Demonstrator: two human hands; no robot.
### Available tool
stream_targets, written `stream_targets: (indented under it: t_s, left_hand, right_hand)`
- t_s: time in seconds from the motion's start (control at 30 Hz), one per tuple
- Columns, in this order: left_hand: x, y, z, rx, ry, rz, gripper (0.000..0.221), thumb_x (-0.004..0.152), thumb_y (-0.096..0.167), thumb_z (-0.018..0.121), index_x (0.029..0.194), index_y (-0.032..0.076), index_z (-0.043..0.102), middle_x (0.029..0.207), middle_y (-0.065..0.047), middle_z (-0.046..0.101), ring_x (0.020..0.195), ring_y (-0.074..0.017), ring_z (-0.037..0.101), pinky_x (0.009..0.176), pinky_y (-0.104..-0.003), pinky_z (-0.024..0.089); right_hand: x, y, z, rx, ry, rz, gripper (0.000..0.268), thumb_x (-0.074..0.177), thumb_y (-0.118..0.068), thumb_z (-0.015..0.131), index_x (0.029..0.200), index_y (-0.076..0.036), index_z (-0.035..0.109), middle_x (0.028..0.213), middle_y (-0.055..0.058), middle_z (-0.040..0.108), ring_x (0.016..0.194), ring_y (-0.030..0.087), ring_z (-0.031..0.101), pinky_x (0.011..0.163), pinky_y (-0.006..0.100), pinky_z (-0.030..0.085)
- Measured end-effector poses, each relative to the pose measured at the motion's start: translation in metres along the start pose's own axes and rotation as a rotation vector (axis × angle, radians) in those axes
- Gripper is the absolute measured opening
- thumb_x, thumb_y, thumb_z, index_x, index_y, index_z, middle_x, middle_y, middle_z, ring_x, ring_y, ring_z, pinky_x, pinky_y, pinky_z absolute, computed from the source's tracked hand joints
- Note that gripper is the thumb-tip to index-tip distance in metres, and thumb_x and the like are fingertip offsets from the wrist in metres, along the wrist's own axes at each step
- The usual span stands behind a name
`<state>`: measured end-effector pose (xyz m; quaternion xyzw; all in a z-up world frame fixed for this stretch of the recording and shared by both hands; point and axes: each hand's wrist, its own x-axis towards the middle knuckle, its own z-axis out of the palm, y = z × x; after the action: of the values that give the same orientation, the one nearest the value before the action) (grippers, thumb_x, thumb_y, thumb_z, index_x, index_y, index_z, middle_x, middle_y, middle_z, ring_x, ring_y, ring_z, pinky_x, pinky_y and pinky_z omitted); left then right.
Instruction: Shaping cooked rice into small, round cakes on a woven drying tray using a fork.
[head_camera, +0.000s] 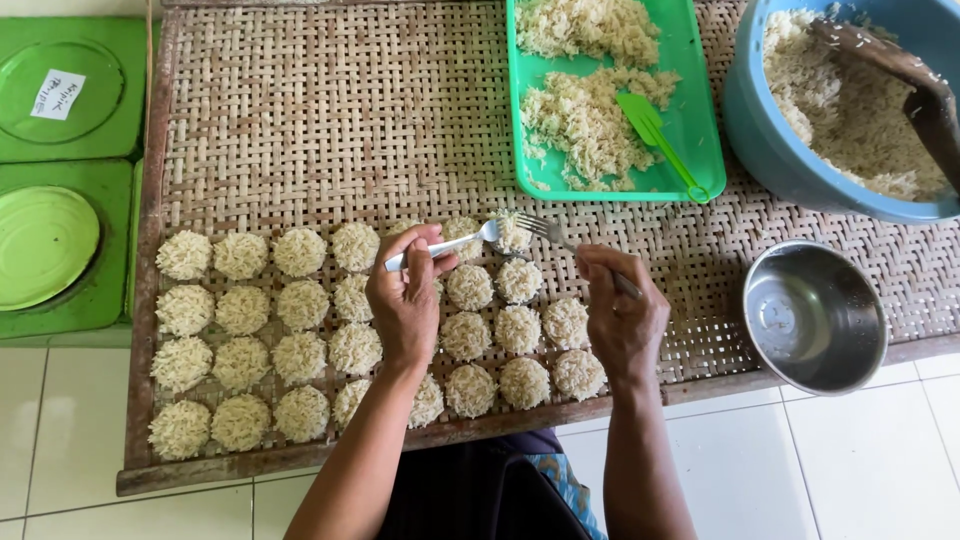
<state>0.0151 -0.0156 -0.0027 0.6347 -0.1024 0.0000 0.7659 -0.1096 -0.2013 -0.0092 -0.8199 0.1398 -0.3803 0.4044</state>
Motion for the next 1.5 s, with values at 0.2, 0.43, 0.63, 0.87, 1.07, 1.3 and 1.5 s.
stream_targets:
  t_s: [0.2,0.43,0.63,0.87,1.07,1.3,1.5]
  left_hand:
    - [-0.006,0.0,-0.004,0.011,0.004,-0.032,0.021,0.104,0.006,0.05,0.111,0.0,0.069,0.097,-0.02,0.067,0.085,-0.0239,0.073,0.078,-0.035,0.069]
    - [-0.002,0.0,-0.006,-0.017,0.009,-0.022,0.022,0.104,0.007,0.051,0.112,0.0,0.069,0.098,-0.02,0.067,0.086,-0.0236,0.072,0.078,-0.036,0.069]
    - [0.002,0.003,0.002,-0.039,-0.006,-0.027,0.022,0.105,0.006,0.05,0.116,0.002,0.068,0.101,-0.02,0.067,0.088,-0.0242,0.073,0.08,-0.036,0.069]
    - [0.009,-0.012,0.018,0.018,-0.061,0.026,0.022,0.106,0.008,0.05,0.115,0.001,0.068,0.101,-0.021,0.066,0.088,-0.0259,0.073,0.078,-0.036,0.069]
    - [0.015,-0.02,0.023,0.025,-0.101,0.005,0.023,0.107,0.01,0.048,0.119,0.002,0.066,0.104,-0.02,0.064,0.091,-0.0242,0.072,0.08,-0.034,0.069]
    - [0.016,-0.018,0.025,0.023,-0.121,0.011,0.025,0.108,0.012,0.047,0.121,0.001,0.065,0.106,-0.021,0.063,0.093,-0.0265,0.072,0.082,-0.036,0.068]
    - [0.014,-0.027,0.031,0.016,-0.145,0.028,0.025,0.108,0.014,0.048,0.122,0.002,0.064,0.105,-0.019,0.062,0.093,-0.0231,0.07,0.082,-0.034,0.068]
  right_hand:
    - [-0.004,-0.007,0.001,0.017,-0.03,0.066,0.011,0.105,-0.007,0.059,0.102,-0.004,0.07,0.105,0.018,0.076,0.092,0.029,0.076,0.075,0.036,0.064]
    - [0.001,-0.01,-0.009,-0.036,-0.01,0.007,0.014,0.108,-0.004,0.054,0.105,0.0,0.068,0.105,0.025,0.073,0.088,0.036,0.075,0.072,0.041,0.066]
    - [0.004,0.006,-0.002,-0.054,0.012,-0.022,0.014,0.107,-0.002,0.054,0.107,-0.001,0.068,0.105,0.022,0.074,0.088,0.034,0.075,0.071,0.041,0.065]
    - [0.003,0.006,0.003,-0.014,0.022,0.021,0.012,0.104,-0.004,0.058,0.105,-0.005,0.07,0.104,0.017,0.075,0.089,0.031,0.076,0.073,0.039,0.065]
    - [0.004,-0.006,-0.005,0.006,0.049,0.017,0.012,0.106,-0.003,0.054,0.107,-0.002,0.066,0.109,0.022,0.073,0.093,0.034,0.075,0.076,0.041,0.065]
    - [-0.007,0.025,0.005,-0.03,0.01,0.038,0.012,0.103,-0.002,0.057,0.105,-0.005,0.069,0.106,0.017,0.075,0.089,0.031,0.076,0.073,0.039,0.065]
    - [-0.009,0.011,0.002,-0.046,-0.031,0.053,0.011,0.105,-0.005,0.056,0.108,-0.005,0.067,0.107,0.02,0.074,0.091,0.035,0.075,0.073,0.043,0.066]
